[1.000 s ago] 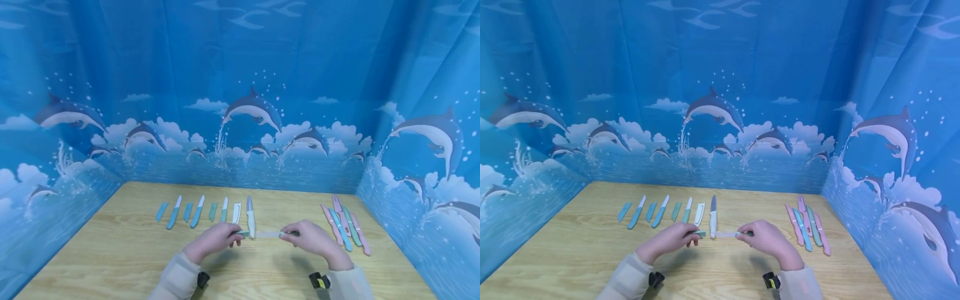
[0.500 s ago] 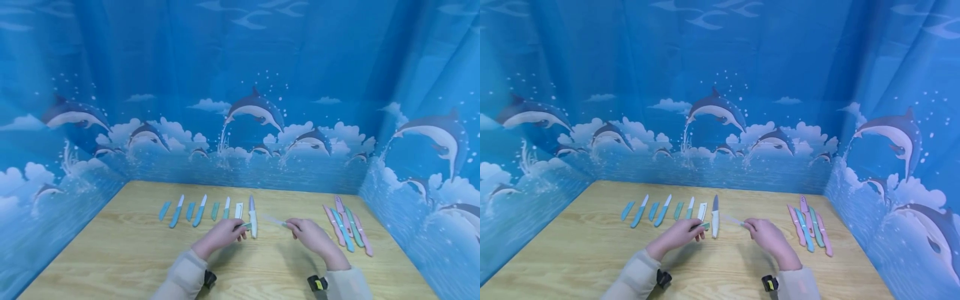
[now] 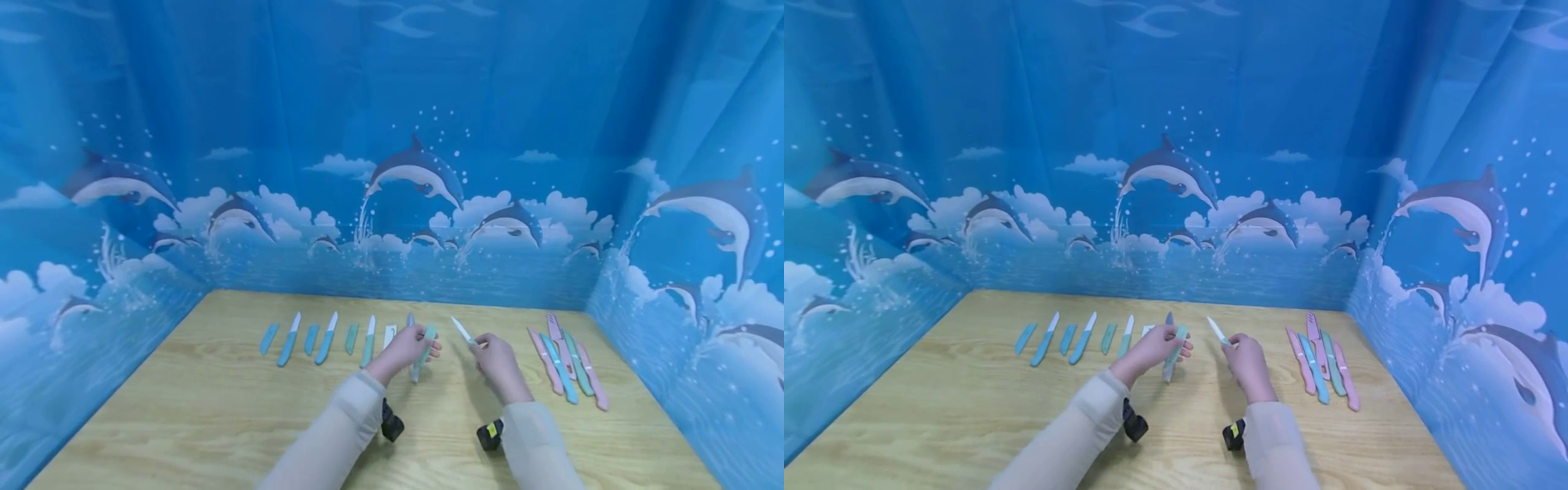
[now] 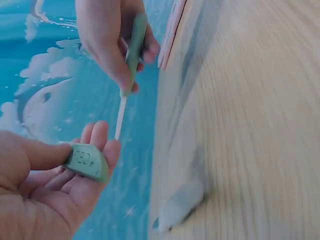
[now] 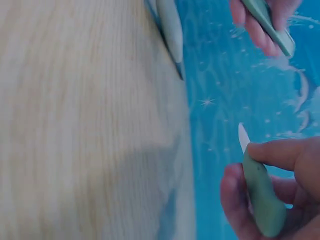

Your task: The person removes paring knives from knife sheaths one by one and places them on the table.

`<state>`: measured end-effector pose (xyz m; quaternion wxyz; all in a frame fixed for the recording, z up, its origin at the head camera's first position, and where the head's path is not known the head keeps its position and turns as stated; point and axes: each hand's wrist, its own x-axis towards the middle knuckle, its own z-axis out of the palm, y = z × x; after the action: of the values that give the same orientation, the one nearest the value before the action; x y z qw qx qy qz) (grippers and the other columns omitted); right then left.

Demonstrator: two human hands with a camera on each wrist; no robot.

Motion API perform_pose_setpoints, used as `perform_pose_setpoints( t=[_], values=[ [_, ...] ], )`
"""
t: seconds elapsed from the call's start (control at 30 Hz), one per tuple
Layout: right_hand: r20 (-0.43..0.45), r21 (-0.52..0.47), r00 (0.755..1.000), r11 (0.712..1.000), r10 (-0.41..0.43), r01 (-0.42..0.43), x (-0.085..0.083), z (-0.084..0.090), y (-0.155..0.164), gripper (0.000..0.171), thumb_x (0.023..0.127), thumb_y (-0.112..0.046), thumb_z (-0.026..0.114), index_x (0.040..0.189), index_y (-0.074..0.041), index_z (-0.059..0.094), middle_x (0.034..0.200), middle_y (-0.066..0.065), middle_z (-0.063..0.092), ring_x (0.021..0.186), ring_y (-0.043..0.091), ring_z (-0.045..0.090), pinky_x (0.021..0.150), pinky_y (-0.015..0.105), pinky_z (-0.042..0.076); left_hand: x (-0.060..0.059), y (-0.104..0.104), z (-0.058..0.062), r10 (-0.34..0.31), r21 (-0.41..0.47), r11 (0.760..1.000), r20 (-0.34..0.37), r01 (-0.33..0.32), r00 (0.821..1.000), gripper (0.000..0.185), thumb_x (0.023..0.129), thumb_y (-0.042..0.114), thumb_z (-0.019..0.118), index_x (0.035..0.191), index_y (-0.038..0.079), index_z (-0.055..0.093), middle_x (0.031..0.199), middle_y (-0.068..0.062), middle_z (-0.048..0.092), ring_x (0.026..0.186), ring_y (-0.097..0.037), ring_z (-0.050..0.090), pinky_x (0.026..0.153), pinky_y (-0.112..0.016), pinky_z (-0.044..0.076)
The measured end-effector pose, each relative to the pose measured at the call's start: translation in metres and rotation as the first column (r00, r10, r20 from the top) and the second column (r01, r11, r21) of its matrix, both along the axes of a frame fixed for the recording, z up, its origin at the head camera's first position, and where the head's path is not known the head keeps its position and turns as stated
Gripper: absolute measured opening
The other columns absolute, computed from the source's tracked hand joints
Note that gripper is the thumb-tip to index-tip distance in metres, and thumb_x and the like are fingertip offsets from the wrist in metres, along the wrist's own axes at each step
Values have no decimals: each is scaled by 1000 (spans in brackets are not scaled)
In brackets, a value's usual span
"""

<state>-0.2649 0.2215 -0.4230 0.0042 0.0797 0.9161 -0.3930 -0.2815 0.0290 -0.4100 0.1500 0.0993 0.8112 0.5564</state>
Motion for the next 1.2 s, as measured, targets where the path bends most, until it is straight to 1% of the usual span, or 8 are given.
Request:
perform_pose_setpoints(
  t=[0.13, 0.3, 0.5, 0.67, 0.77, 0.83, 0.97, 1.2],
  values=[
    [-9, 26, 999, 999, -35, 35, -12, -6, 0, 33, 96, -19, 57, 114, 8, 59, 79, 14, 64, 67, 20, 58, 60, 33, 49, -13, 20, -4, 58, 61, 996, 28, -59, 998, 20, 97, 6, 56, 113, -5, 62, 100, -14, 71, 93, -24, 69, 80, -31, 56],
    [25, 50, 999, 998, -45, 44, -21, -17, -3, 30, 94, -18, 58, 107, 9, 62, 96, 20, 66, 84, 28, 61, 74, 41, 52, -27, 37, -14, 169, -59, 984, 1, -169, 986, 7, 89, 7, 67, 93, 1, 68, 79, -3, 66, 72, -12, 60, 65, -22, 50],
    [65, 44, 995, 996, -74, 71, -25, -24, -10, 18, 89, -14, 65, 90, 3, 63, 80, 13, 63, 65, 20, 57, 56, 31, 49, -36, 45, -22, 243, -266, 930, -66, -251, 968, 36, 85, 6, 71, 59, 10, 47, 54, 1, 43, 51, -12, 43, 54, -24, 43],
    [54, 67, 997, 996, -62, 58, -27, -25, -12, 17, 85, -13, 70, 81, 0, 60, 72, 9, 59, 61, 18, 53, 55, 29, 45, -37, 51, -24, 204, -348, 909, -110, -230, 973, 8, 89, 7, 66, 83, 3, 62, 69, -6, 56, 64, -18, 56, 70, -31, 52],
    [50, 100, 998, 994, -49, 44, -27, -25, -11, 17, 84, -12, 70, 78, -1, 59, 72, 8, 57, 64, 19, 53, 57, 29, 44, -37, 57, -24, 158, -419, 881, -174, -218, 972, 8, 92, 8, 61, 95, 2, 65, 82, -10, 64, 77, -22, 63, 78, -34, 54],
    [44, 106, 998, 994, -38, 33, -26, -23, -11, 18, 82, -11, 71, 74, -2, 57, 69, 8, 56, 63, 19, 52, 57, 29, 44, -38, 61, -25, 136, -476, 850, -216, -226, 967, 10, 93, 8, 58, 95, 2, 67, 88, -12, 67, 83, -24, 66, 80, -35, 54],
    [37, 117, 999, 993, -6, 2, -22, -16, -10, 21, 80, -8, 71, 70, -3, 54, 66, 6, 53, 60, 19, 51, 56, 29, 44, -41, 70, -24, 90, -616, 749, -270, -243, 959, 12, 94, 8, 57, 95, 4, 68, 95, -11, 70, 90, -23, 67, 79, -33, 55],
    [47, 144, 999, 989, 17, -24, -27, -22, -13, 23, 80, -8, 73, 67, -4, 55, 64, 5, 53, 60, 19, 51, 56, 30, 45, -41, 73, -23, -44, -842, 505, -246, -191, 968, 16, 96, 18, 58, 103, 10, 70, 97, -4, 71, 90, -15, 67, 78, -25, 54]
  ],
)
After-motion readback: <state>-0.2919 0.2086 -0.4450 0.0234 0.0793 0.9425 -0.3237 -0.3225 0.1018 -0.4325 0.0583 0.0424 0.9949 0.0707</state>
